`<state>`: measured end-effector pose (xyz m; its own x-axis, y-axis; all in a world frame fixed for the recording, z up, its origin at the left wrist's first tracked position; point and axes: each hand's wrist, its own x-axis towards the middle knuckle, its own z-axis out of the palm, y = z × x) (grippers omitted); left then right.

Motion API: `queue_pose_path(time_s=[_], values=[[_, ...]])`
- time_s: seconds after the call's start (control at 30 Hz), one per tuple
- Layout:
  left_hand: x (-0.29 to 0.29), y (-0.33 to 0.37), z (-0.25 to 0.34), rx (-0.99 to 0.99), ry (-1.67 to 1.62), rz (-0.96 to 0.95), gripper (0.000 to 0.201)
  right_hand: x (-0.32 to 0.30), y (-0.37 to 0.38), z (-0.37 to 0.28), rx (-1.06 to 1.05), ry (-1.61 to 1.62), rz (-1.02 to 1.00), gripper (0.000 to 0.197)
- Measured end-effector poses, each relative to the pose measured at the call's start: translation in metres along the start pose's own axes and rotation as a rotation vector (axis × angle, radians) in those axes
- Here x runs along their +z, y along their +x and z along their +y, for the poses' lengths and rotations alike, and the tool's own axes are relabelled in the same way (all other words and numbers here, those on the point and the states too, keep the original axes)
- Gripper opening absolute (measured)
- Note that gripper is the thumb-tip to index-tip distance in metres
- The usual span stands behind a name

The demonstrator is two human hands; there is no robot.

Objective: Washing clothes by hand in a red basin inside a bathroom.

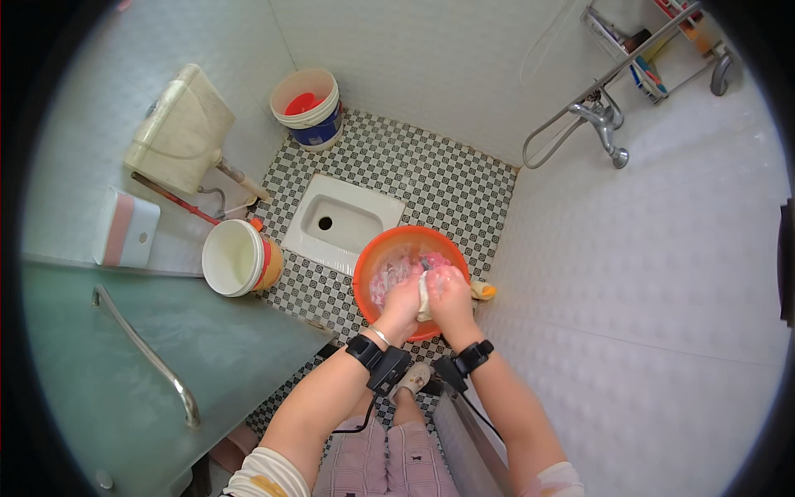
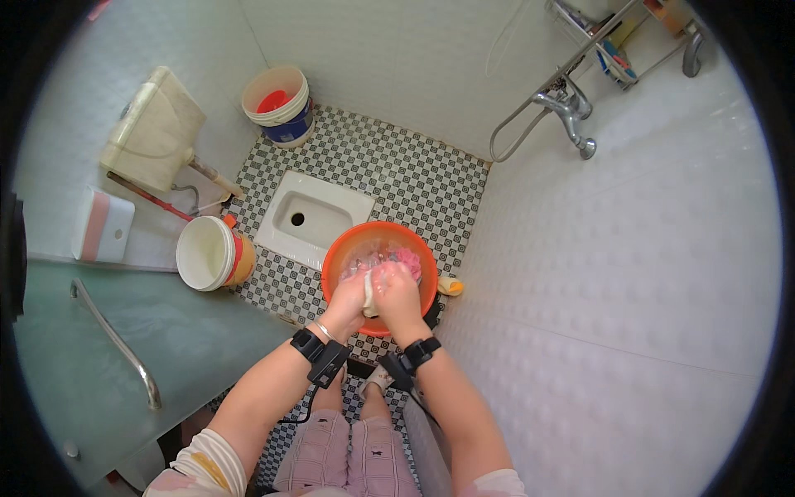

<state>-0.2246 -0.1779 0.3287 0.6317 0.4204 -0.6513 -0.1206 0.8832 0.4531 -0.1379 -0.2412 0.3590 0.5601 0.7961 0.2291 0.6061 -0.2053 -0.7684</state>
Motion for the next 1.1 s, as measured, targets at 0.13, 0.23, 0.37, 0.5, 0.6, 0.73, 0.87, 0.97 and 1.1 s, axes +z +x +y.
queue_pose_path(time_s=[0.13,0.23,0.37,0.5,0.6,0.73,0.87,0.97,1.1], values=[[0.015,-0.009,0.012,0.060,-0.021,0.008,0.030,-0.013,0.000,-0.027,0.022,-0.030,-0.065,0.016],[0.015,-0.013,0.015,0.009,0.108,0.058,0.031,-0.021,-0.001,-0.024,-0.014,-0.002,-0.071,0.017],[0.049,-0.035,0.007,-0.062,0.137,-0.073,0.033,-0.029,-0.001,0.006,0.174,-0.110,0.071,0.015],[0.029,-0.024,-0.008,-0.002,0.015,-0.142,0.029,-0.022,-0.017,-0.026,0.049,0.097,0.036,0.018],[0.026,-0.018,-0.021,0.004,-0.003,-0.059,0.027,-0.025,-0.023,-0.028,0.169,0.114,0.042,0.016],[0.031,-0.020,-0.027,-0.037,0.012,-0.133,0.028,-0.030,-0.027,-0.008,0.188,0.151,0.020,0.020],[0.045,-0.034,-0.027,0.026,0.082,-0.042,0.028,-0.037,-0.032,-0.005,0.177,0.241,0.012,0.025],[0.030,-0.029,-0.035,0.186,0.365,0.010,0.026,-0.034,-0.031,-0.002,0.282,0.311,-0.084,0.030],[0.054,-0.049,-0.024,0.285,0.306,0.050,0.024,-0.044,-0.026,0.012,0.552,0.397,0.073,0.030]])
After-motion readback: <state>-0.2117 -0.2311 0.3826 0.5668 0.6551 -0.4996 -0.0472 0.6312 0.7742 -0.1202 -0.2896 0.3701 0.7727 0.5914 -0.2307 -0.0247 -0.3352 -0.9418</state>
